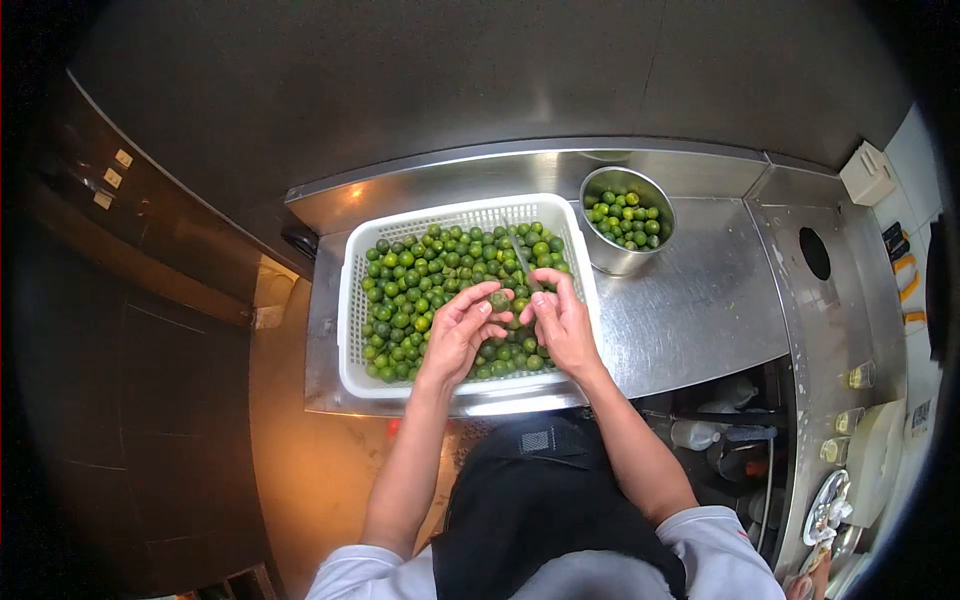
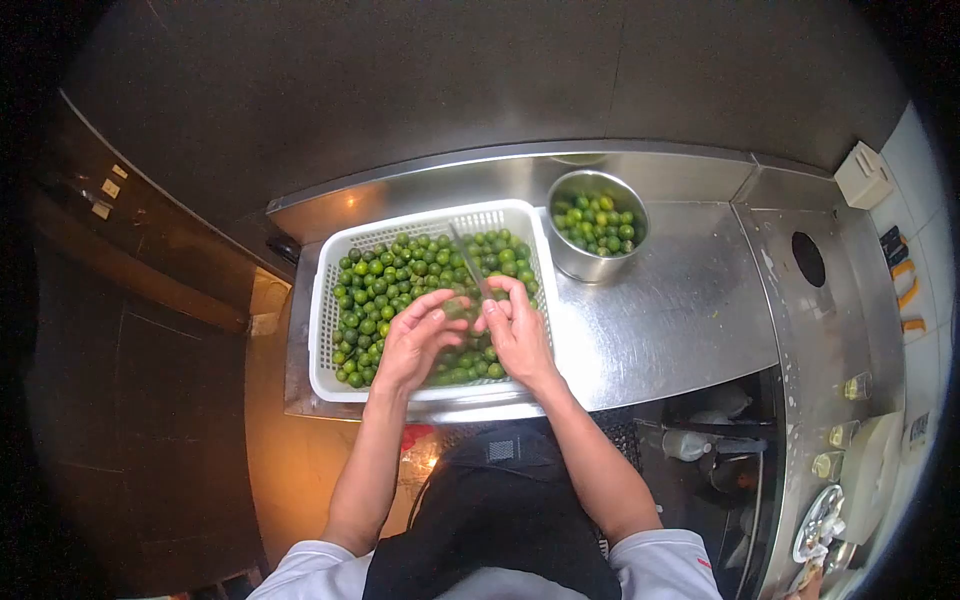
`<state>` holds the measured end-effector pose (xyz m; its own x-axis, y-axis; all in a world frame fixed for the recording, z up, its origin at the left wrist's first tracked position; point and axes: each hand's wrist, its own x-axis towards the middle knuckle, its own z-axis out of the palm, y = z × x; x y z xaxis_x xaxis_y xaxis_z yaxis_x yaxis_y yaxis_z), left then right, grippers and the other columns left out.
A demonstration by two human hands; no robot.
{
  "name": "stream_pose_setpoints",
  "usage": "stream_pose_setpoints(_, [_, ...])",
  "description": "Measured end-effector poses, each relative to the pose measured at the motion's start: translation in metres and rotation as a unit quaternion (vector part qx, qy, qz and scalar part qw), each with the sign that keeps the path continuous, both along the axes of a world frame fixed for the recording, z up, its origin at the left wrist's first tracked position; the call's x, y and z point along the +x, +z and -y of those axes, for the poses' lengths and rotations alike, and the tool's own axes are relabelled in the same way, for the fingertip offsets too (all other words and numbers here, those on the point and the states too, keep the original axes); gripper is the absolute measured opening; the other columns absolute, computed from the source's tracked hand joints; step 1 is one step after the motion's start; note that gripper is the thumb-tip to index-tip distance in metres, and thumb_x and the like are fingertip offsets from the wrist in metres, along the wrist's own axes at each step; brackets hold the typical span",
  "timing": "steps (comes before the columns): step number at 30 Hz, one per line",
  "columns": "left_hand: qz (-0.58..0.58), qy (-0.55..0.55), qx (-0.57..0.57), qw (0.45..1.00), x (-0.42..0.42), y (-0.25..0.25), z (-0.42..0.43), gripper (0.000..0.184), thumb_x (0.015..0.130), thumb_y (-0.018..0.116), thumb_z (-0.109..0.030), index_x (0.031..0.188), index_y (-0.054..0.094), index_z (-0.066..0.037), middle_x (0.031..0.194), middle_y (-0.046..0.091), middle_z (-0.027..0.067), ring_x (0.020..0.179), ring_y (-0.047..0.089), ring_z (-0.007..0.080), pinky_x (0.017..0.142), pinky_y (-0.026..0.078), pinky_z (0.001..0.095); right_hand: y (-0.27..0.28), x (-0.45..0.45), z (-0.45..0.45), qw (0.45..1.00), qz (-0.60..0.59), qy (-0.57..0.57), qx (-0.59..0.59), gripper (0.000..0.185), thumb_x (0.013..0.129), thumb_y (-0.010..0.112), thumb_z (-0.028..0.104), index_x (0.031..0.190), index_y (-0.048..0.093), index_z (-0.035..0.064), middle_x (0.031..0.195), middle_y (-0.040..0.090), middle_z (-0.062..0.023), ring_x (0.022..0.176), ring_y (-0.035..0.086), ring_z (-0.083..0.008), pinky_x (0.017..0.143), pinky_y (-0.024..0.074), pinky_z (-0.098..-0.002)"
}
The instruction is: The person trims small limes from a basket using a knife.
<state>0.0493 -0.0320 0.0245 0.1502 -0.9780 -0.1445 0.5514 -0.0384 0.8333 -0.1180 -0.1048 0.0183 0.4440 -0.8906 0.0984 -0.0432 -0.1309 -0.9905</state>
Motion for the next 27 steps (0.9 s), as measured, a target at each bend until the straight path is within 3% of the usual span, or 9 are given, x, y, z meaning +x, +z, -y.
stream_pose_setpoints(7, [0.05, 0.036, -0.007, 0.998, 0.0, -0.012, 0.004, 0.034, 0.094, 0.059, -0.003, 0.128, 0.053, 0.002, 0.115, 0.063, 0.0108, 0.094, 0.065, 0.0159, 0.076, 0.056, 0.0258, 0.02, 0.001, -0.008, 0.992, -0.086, 0.078, -0.046, 0.041, 0.094, 0.056, 0.02, 0.131, 0.045, 0.0051, 0.071, 0.067, -0.0146, 0.07, 0.07, -0.0286, 0.066, 0.0508, -0.0393])
stream_pose_setpoints(8, [0.055, 0.039, -0.009, 0.998, 0.0, -0.012, 0.004, 0.034, 0.094, 0.059, -0.003, 0.127, 0.054, 0.002, 0.114, 0.064, 0.0105, 0.094, 0.065, 0.0154, 0.076, 0.056, 0.0256, 0.015, 0.002, -0.007, 0.989, -0.104, 0.081, -0.07, 0.044, 0.093, 0.057, 0.021, 0.132, 0.045, 0.0059, 0.072, 0.066, -0.0182, 0.075, 0.069, -0.0368, 0.069, 0.0509, -0.0427])
stream_pose_setpoints(11, [0.069, 0.044, -0.014, 0.997, 0.0, -0.013, 0.006, 0.032, 0.094, 0.06, -0.003, 0.125, 0.056, 0.002, 0.111, 0.065, 0.0098, 0.093, 0.065, 0.0143, 0.077, 0.057, 0.0254, 0.012, 0.004, -0.006, 0.987, -0.103, 0.076, -0.101, 0.042, 0.094, 0.056, 0.017, 0.134, 0.045, 0.0092, 0.068, 0.066, -0.0099, 0.062, 0.066, -0.0237, 0.061, 0.0486, -0.0367])
stream_pose_setpoints(14, [0.083, 0.051, -0.008, 0.995, 0.0, -0.012, 0.006, 0.032, 0.094, 0.061, -0.005, 0.125, 0.056, 0.003, 0.11, 0.065, 0.0094, 0.094, 0.065, 0.0143, 0.077, 0.057, 0.0262, 0.021, 0.002, -0.007, 0.989, -0.09, 0.099, -0.069, 0.043, 0.093, 0.057, 0.021, 0.132, 0.045, 0.0076, 0.08, 0.068, -0.0222, 0.082, 0.067, -0.0428, 0.072, 0.0505, -0.0478])
stream_pose_setpoints(17, [0.088, 0.06, -0.002, 0.994, -0.002, -0.013, 0.005, 0.033, 0.094, 0.062, -0.007, 0.125, 0.057, 0.003, 0.109, 0.066, 0.0094, 0.095, 0.066, 0.0149, 0.078, 0.057, 0.027, 0.028, 0.001, -0.009, 0.981, -0.122, 0.116, -0.096, 0.041, 0.094, 0.055, 0.021, 0.131, 0.045, 0.0087, 0.085, 0.069, -0.0225, 0.084, 0.067, -0.0438, 0.073, 0.0506, -0.0492])
stream_pose_setpoints(20, [0.092, 0.051, -0.007, 0.994, -0.001, -0.012, 0.004, 0.033, 0.094, 0.063, -0.008, 0.124, 0.058, 0.004, 0.108, 0.066, 0.0096, 0.094, 0.066, 0.0151, 0.079, 0.057, 0.0272, 0.02, 0.002, -0.008, 0.986, -0.084, 0.107, -0.094, 0.039, 0.094, 0.054, 0.022, 0.13, 0.046, 0.0093, 0.085, 0.069, -0.0217, 0.083, 0.066, -0.0441, 0.074, 0.0509, -0.0497])
stream_pose_setpoints(23, [0.106, 0.047, -0.009, 0.993, 0.0, -0.012, 0.004, 0.032, 0.093, 0.064, -0.009, 0.122, 0.059, 0.005, 0.106, 0.067, 0.0096, 0.091, 0.066, 0.0145, 0.079, 0.057, 0.0265, 0.011, 0.004, -0.008, 0.985, -0.079, 0.096, -0.116, 0.034, 0.097, 0.054, 0.018, 0.129, 0.05, 0.0093, 0.072, 0.067, -0.0106, 0.067, 0.069, -0.0238, 0.062, 0.0509, -0.0363])
stream_pose_setpoints(27, [0.132, 0.04, -0.019, 0.99, -0.001, -0.008, 0.007, 0.029, 0.093, 0.063, -0.008, 0.12, 0.061, 0.005, 0.105, 0.068, 0.0099, 0.088, 0.066, 0.0135, 0.078, 0.057, 0.0261, 0.013, 0.004, -0.01, 0.991, -0.049, 0.079, -0.099, 0.03, 0.098, 0.053, 0.018, 0.126, 0.052, 0.0064, 0.071, 0.065, -0.0073, 0.064, 0.065, -0.0175, 0.06, 0.0499, -0.0318])
